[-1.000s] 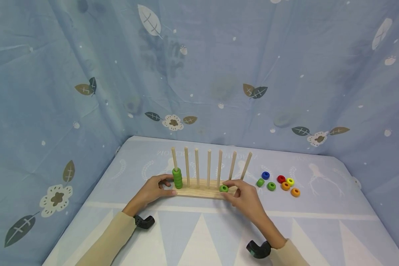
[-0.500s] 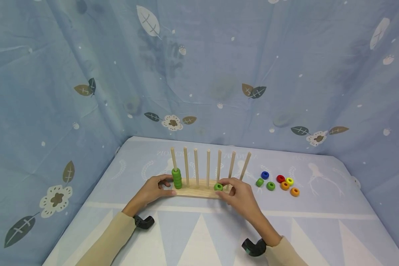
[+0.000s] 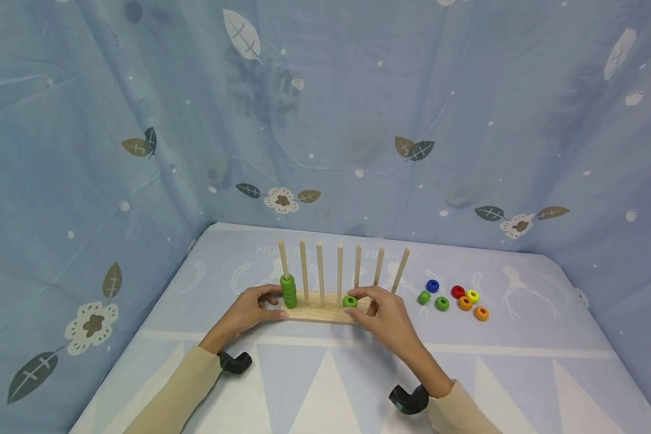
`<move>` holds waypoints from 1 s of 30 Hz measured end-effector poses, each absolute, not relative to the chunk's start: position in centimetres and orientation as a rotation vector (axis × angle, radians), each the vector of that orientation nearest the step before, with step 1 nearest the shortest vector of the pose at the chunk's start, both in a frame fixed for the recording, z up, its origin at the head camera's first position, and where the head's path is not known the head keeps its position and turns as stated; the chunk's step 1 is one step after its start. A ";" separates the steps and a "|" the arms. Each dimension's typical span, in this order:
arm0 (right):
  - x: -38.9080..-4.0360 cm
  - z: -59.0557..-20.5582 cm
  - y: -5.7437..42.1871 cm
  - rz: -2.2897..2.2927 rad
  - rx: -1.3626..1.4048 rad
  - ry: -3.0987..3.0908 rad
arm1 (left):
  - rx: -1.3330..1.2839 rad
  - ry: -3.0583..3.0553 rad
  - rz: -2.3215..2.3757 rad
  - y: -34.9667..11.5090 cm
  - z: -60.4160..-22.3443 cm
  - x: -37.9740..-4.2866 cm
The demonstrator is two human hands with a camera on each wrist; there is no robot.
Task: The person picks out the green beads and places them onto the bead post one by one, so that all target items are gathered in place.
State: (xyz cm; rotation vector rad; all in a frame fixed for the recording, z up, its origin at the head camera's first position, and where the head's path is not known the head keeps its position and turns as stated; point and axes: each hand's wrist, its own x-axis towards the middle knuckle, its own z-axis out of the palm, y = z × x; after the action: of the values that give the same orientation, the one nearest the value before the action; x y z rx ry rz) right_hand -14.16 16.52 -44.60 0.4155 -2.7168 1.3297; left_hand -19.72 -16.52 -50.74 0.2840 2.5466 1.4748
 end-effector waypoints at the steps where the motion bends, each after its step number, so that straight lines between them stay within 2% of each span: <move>1: -14.2 -44.5 16.4 1.332 0.424 -2.715 | 0.287 2.548 1.478 -16.5 -50.7 -19.7; 11: -14.5 -44.0 15.3 1.304 0.567 -2.643 | 0.279 2.552 1.470 -16.5 -50.8 -19.8; 30: -15.3 -42.1 13.4 1.298 0.666 -2.584 | 0.276 2.541 1.483 -16.5 -51.0 -19.8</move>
State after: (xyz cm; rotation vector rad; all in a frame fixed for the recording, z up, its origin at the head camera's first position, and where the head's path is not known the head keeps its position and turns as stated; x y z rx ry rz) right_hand -15.26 13.39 -42.14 0.6660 -2.5844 1.2980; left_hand -19.83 -16.49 -50.97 0.2757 2.5405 1.4826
